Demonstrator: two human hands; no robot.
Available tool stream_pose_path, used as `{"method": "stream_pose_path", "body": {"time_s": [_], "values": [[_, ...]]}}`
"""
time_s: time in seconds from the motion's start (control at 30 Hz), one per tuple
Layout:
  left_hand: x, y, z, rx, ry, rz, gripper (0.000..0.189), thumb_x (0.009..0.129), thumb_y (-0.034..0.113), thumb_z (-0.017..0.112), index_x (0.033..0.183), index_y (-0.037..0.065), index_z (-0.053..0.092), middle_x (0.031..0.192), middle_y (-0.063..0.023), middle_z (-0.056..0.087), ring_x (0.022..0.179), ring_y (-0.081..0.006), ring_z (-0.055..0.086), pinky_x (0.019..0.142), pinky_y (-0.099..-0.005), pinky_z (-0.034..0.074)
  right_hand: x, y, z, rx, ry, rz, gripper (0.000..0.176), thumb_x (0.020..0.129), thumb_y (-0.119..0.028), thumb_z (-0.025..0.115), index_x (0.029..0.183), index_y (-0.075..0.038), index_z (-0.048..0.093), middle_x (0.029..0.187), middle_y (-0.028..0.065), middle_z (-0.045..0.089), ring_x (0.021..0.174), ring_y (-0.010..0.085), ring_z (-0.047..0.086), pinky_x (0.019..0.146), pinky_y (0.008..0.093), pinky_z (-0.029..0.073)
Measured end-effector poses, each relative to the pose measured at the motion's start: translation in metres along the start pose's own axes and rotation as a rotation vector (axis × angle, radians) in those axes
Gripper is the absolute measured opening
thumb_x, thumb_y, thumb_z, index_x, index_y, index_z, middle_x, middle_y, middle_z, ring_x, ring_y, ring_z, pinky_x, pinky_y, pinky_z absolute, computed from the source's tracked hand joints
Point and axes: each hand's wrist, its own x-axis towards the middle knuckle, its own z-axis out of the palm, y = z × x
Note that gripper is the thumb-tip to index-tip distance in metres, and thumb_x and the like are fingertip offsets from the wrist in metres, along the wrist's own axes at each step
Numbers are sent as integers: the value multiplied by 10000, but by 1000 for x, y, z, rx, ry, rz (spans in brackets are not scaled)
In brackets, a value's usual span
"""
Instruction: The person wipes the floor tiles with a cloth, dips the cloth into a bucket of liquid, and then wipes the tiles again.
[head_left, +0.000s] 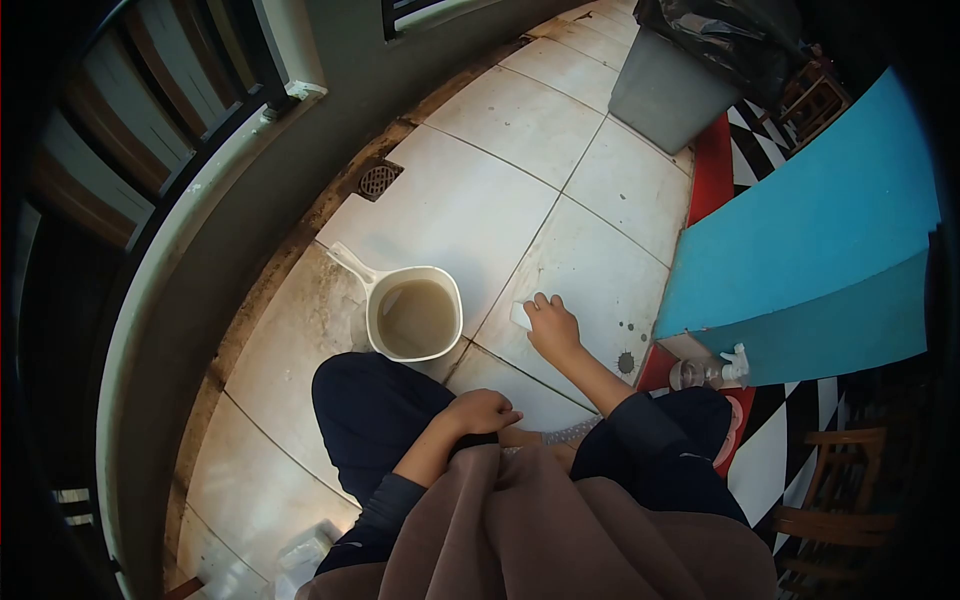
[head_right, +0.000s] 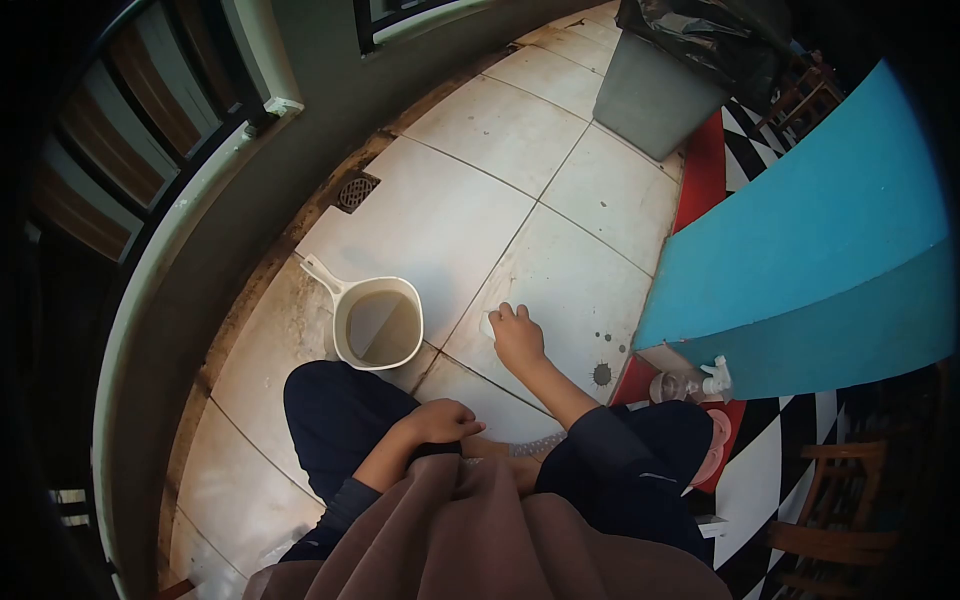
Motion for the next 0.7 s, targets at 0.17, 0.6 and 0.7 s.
{"method": "stream_pose_path", "body": {"time_s": [0.17, 0.6, 0.7], "values": [[0, -2, 0, -2, 3, 10, 489, 890, 435, 474, 730, -2, 626, 678, -210, 575, 653, -348, 550, 650, -414, 425, -16, -5, -18, 112, -11, -120, 325, 639, -87, 709, 937, -74, 581, 964, 70, 514, 876, 268, 535, 613, 330, 553], [-2, 4, -3, 49, -50, -38, 471, 875, 449, 477, 765, 29, 662, 748, -188, 620, 745, -341, 594, 691, -410, 451, -13, -16, -20, 94, -50, -125, 356, 631, -134, 742, 931, -75, 561, 940, 74, 516, 872, 267, 531, 648, 344, 545], [0, -1, 0, 25, -38, -32, 475, 876, 451, 476, 764, 29, 663, 750, -187, 622, 742, -340, 594, 690, -410, 451, 23, 24, -8, 42, 44, 110, 339, 644, -100, 719, 947, -81, 570, 988, 74, 519, 904, 278, 534, 630, 348, 560]]}}
